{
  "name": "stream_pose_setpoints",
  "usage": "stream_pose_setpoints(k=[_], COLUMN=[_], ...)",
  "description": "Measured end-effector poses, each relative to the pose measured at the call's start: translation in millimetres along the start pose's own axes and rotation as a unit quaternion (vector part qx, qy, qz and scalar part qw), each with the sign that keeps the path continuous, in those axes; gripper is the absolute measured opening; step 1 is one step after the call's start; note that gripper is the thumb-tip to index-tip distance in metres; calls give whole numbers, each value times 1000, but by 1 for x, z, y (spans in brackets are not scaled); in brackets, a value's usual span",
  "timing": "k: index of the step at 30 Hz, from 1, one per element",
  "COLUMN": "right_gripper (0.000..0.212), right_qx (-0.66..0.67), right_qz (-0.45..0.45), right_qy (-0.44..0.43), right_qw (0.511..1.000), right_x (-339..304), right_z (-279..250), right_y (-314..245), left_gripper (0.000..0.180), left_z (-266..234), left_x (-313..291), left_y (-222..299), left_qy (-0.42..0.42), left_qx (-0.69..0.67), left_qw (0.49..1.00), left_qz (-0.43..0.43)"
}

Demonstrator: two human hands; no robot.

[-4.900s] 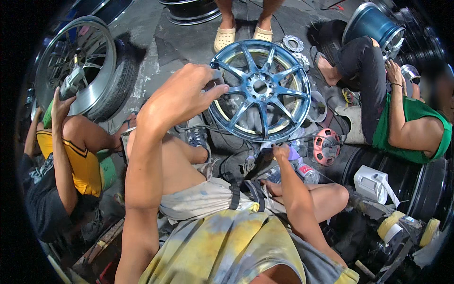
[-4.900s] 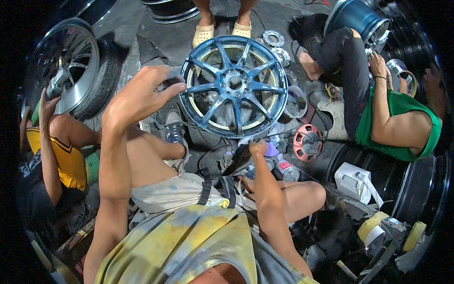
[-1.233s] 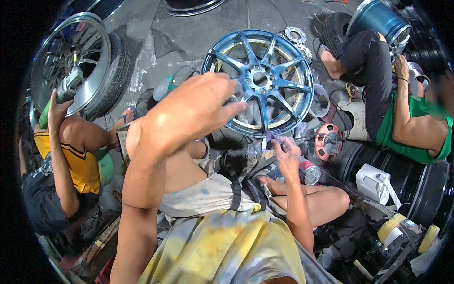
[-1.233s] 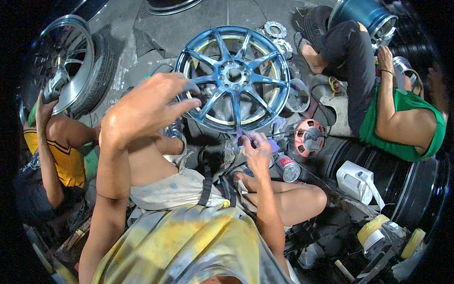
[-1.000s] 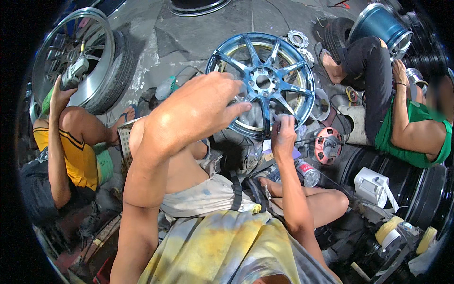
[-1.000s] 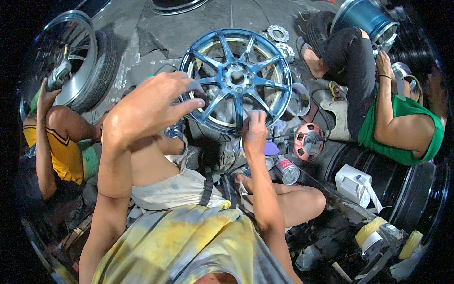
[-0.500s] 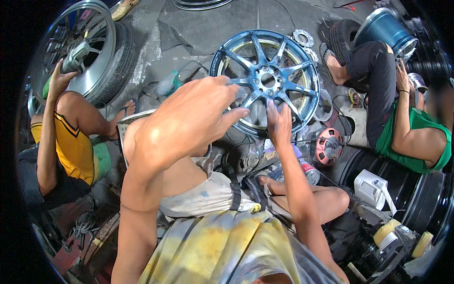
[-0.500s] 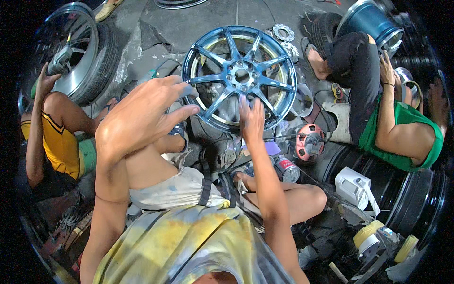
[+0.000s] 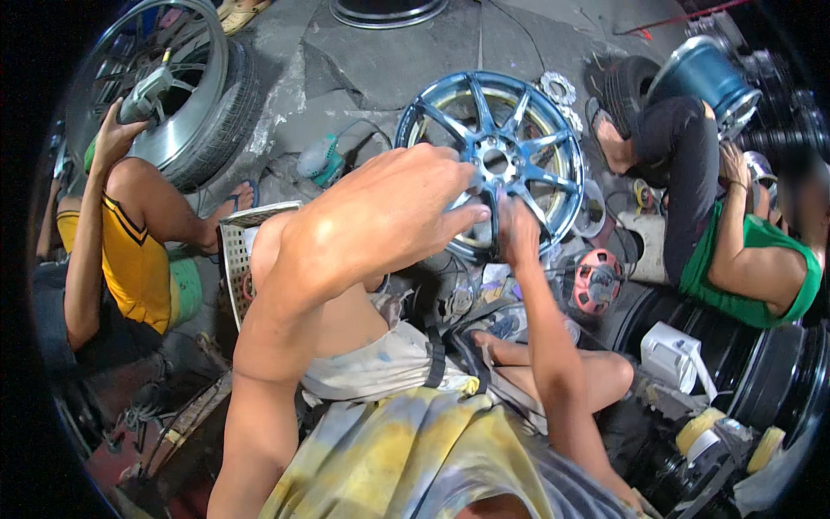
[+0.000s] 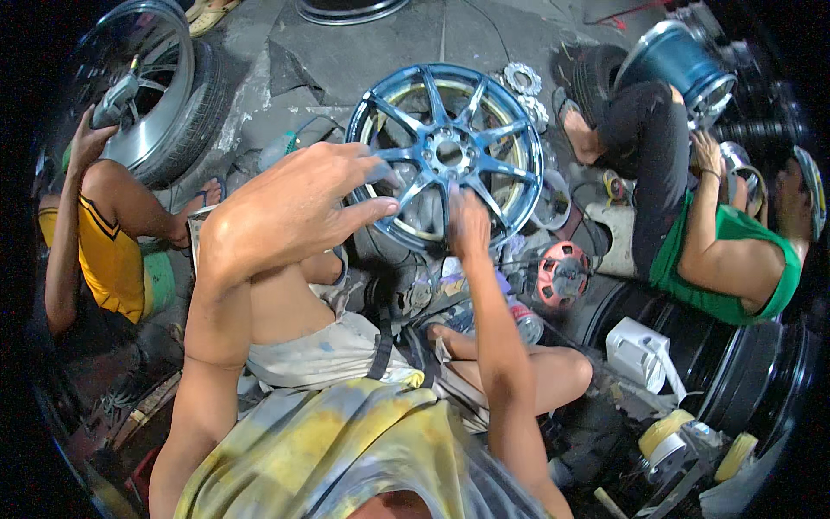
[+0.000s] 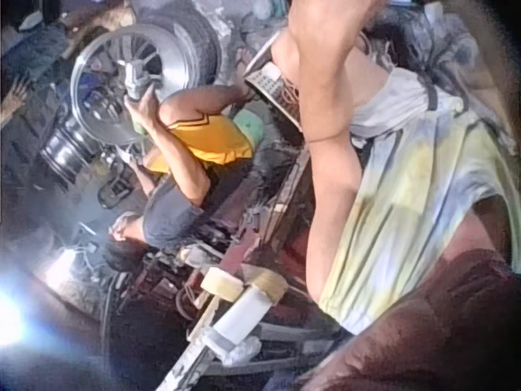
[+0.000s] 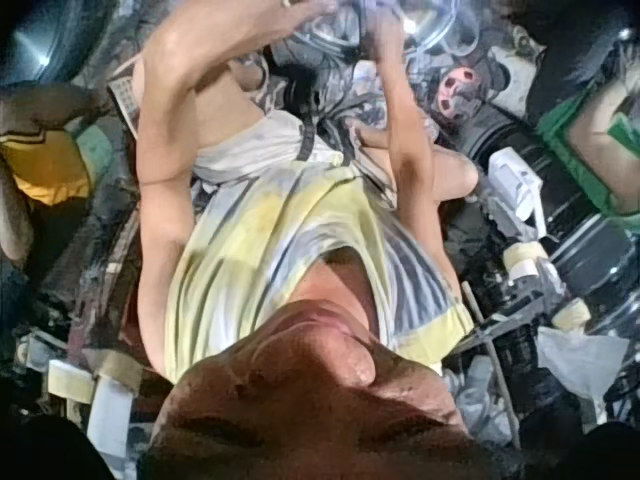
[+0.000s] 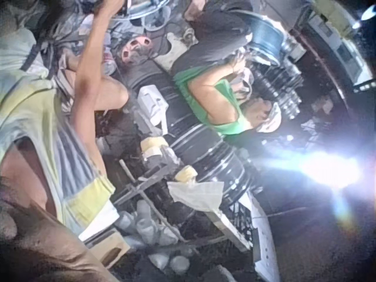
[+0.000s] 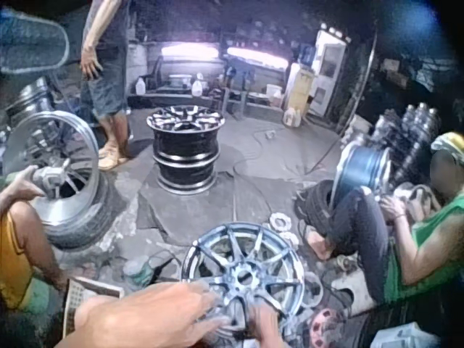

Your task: The person sits on the floor and uses a purple sanding block to manually polish the surface of a blue car wheel. They rotate the wheel to access different spokes and the rim, applying pressure with the block to smooth the finish.

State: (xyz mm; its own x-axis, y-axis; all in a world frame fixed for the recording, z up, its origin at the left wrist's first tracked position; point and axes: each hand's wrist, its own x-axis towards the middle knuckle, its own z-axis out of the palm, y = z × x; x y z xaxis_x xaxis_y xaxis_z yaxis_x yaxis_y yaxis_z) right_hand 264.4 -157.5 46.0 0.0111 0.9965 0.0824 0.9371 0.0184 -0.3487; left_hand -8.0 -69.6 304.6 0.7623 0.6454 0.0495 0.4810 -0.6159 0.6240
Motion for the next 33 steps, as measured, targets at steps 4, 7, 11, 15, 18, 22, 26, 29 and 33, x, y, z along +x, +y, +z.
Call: stream_pose_setpoints(k=[4, 7, 11, 15, 18, 22, 26, 29, 33], right_gripper=[21, 26, 35, 34, 30, 29, 31, 33, 31], right_qx=[47, 7, 69, 14, 17, 3, 73, 30, 25], right_qz=[-41, -34, -56, -35, 19, 7, -57, -54, -1], right_qy=[37, 42, 50, 37, 58, 30, 22, 43, 42], right_qw=[997, 999, 995, 999, 998, 1000, 996, 997, 999], right_x=[-29, 14, -9, 3, 12, 31, 14, 1, 27], right_z=[-13, -1, 9, -5, -37, -14, 9, 15, 11], right_y=[-20, -4, -15, -32, -68, -47, -66, -77, -61], left_gripper=[32, 30, 31, 30, 30, 29, 26, 27, 33], left_z=[-9, -10, -9, -12, -12, -17, -16, -17, -11], left_x=[-3, 1, -5, -4, -13, -12, -14, -17, -23], left_y=[1, 4, -10, -11, -8, -5, -2, -1, -3], left_qy=[9, -39, 34, 19, 24, 49, 21, 14, 31], left_qx=[38, 16, 11, 56, 8, 26, 21, 35, 10], left_qw=[997, 998, 999, 997, 999, 998, 998, 998, 999], left_qz=[-69, -49, -7, -46, -32, -37, -46, -46, -22])
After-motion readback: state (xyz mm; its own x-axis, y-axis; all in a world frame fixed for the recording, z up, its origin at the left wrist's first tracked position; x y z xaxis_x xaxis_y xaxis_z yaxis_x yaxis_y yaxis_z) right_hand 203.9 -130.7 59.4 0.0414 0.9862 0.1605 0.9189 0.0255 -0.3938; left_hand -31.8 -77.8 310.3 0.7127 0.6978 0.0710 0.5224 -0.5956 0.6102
